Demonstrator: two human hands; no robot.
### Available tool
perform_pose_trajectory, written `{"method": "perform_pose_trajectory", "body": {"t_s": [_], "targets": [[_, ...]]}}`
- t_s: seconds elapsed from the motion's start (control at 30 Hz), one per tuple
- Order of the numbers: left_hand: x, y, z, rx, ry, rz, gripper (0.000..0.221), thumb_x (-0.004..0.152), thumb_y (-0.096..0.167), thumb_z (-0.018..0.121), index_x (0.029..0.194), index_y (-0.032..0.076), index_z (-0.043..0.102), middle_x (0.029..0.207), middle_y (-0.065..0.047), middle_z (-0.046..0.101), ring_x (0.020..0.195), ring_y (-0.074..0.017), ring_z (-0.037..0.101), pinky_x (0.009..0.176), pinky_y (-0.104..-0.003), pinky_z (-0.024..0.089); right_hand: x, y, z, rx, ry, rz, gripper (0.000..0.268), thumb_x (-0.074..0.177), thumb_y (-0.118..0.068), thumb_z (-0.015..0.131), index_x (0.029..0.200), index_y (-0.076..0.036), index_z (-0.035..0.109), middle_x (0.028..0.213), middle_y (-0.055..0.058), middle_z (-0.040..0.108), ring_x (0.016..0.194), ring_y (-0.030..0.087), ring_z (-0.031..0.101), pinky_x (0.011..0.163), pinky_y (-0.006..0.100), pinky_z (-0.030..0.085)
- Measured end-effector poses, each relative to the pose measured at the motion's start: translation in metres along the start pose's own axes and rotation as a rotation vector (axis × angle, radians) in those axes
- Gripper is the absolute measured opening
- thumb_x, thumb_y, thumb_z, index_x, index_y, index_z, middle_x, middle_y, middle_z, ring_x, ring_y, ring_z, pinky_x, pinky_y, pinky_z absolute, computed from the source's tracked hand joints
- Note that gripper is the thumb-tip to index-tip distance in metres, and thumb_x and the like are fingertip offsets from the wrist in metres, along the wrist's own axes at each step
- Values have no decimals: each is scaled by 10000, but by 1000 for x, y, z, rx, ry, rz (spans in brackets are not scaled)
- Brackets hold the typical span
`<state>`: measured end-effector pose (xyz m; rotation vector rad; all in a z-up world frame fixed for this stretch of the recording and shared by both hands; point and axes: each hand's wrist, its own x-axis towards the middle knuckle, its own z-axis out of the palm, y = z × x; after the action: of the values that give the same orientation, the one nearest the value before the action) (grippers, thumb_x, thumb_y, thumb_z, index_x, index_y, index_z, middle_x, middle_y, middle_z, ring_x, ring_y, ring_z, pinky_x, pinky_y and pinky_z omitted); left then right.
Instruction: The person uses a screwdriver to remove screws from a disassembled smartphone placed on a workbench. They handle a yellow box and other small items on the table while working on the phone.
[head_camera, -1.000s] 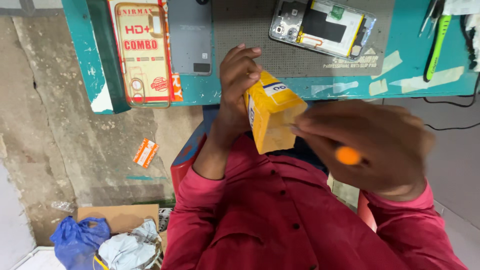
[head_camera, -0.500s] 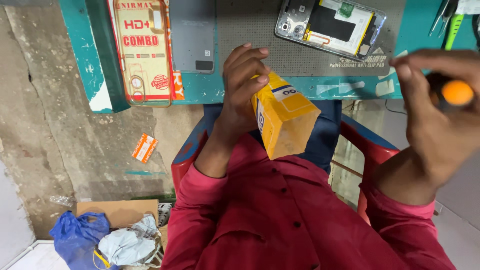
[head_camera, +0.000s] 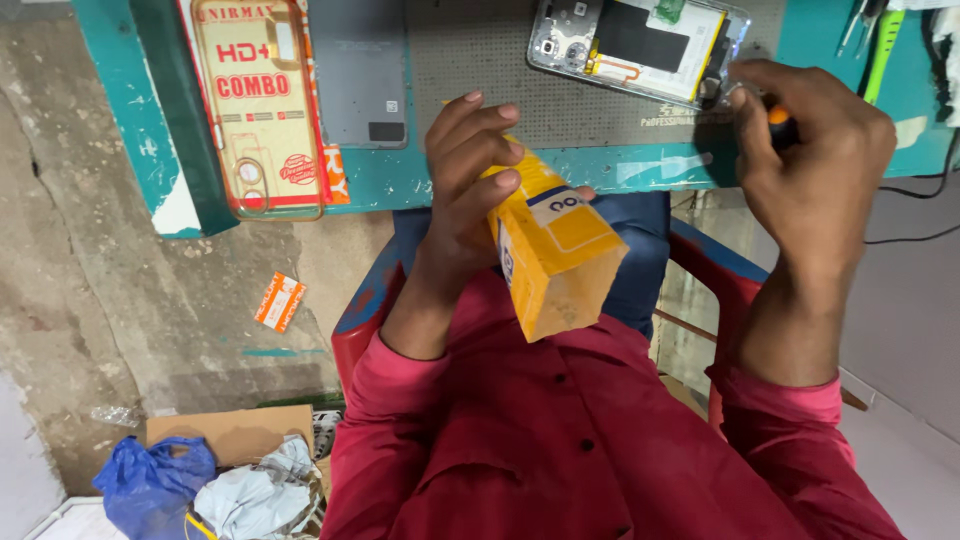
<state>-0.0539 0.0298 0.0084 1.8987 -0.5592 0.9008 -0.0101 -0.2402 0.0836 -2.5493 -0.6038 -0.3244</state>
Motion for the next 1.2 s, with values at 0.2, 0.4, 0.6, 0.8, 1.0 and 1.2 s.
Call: {"method": "perform_pose_trajectory", "body": {"t_s": [0.2,0.4,0.6,0.8,1.0,1.2], "targets": [[4,7,2,113,77,-15,883,864,360,970,1393,221,278,1218,-51,436,1260,-255,555,1156,-563,473,5,-9,4,-135,20,23,142,999,-32,832,1134,-36,791,932,102,666,689,219,624,601,351,465],[9,8,4,116,75,7,859,864,385,953,1364,208,276,1206,-52,432,1224,-266,567,1122,-571,489,6,-7,9,-183,8,3,195,950,-88,873,1126,-53,797,958,76,669,677,194,634,579,336,470],[8,8,5,123,83,11,849,872,425,936,1361,205,277,1201,-54,432,1215,-264,569,1119,-556,497,12,1,9,-204,-1,-85,141,928,-61,871,1051,-67,802,978,57,676,696,191,661,575,323,479],[6,2,13,113,136,47,861,845,438,932,1360,200,285,1180,-62,447,1183,-270,584,1102,-555,497,16,9,8,-209,-68,-100,116,937,-52,884,925,-46,769,978,51,687,708,191,667,600,322,487],[3,-1,16,17,151,26,934,785,344,1014,1392,214,316,1177,-66,496,1195,-273,595,1126,-559,459,18,11,-2,-16,-136,-114,91,966,17,832,996,-26,758,1023,72,689,849,195,698,744,294,529],[5,0,14,5,129,6,947,786,291,1032,1408,216,322,1190,-85,500,1190,-312,583,1143,-561,432,-8,-67,-54,406,-93,-79,181,915,40,873,1037,-33,761,967,69,669,761,172,669,642,243,505]]}}
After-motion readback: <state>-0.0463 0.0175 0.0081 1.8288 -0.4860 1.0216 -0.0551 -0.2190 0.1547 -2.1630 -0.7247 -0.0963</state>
